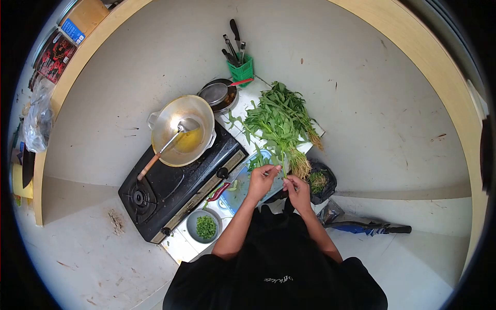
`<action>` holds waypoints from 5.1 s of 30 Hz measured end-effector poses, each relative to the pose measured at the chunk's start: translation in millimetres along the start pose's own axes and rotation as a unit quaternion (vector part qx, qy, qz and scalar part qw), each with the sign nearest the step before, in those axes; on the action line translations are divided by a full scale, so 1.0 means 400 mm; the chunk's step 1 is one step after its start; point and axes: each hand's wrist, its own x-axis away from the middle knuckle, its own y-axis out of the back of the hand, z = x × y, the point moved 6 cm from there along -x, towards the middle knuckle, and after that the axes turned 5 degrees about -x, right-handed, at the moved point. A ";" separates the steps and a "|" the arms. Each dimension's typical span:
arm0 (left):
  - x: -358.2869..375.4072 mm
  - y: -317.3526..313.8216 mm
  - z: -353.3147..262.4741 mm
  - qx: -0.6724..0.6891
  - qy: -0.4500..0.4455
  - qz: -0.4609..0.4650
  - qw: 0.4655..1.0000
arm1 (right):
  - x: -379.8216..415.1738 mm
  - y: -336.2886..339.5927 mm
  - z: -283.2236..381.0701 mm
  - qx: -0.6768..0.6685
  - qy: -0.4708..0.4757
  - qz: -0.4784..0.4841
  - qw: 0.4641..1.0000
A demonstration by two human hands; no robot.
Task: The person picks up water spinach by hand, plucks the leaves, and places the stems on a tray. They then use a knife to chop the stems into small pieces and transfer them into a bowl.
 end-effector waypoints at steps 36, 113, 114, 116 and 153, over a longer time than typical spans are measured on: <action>-0.005 -0.032 0.085 0.038 0.058 0.013 0.997 | 0.032 0.019 -0.005 0.286 0.026 -0.071 0.955; -0.114 0.130 0.238 -0.168 0.165 -0.045 0.971 | 0.062 0.029 -0.102 -0.037 -0.076 0.022 0.996; -0.091 0.087 0.187 0.001 0.231 0.037 0.972 | 0.063 0.031 -0.107 -0.037 -0.077 0.023 0.996; -0.053 0.029 0.118 0.171 0.287 0.113 0.936 | 0.061 0.024 -0.107 -0.019 -0.059 0.053 0.997; -0.083 0.114 0.147 0.001 0.063 0.047 0.997 | 0.064 0.032 -0.007 0.207 0.016 -0.063 0.976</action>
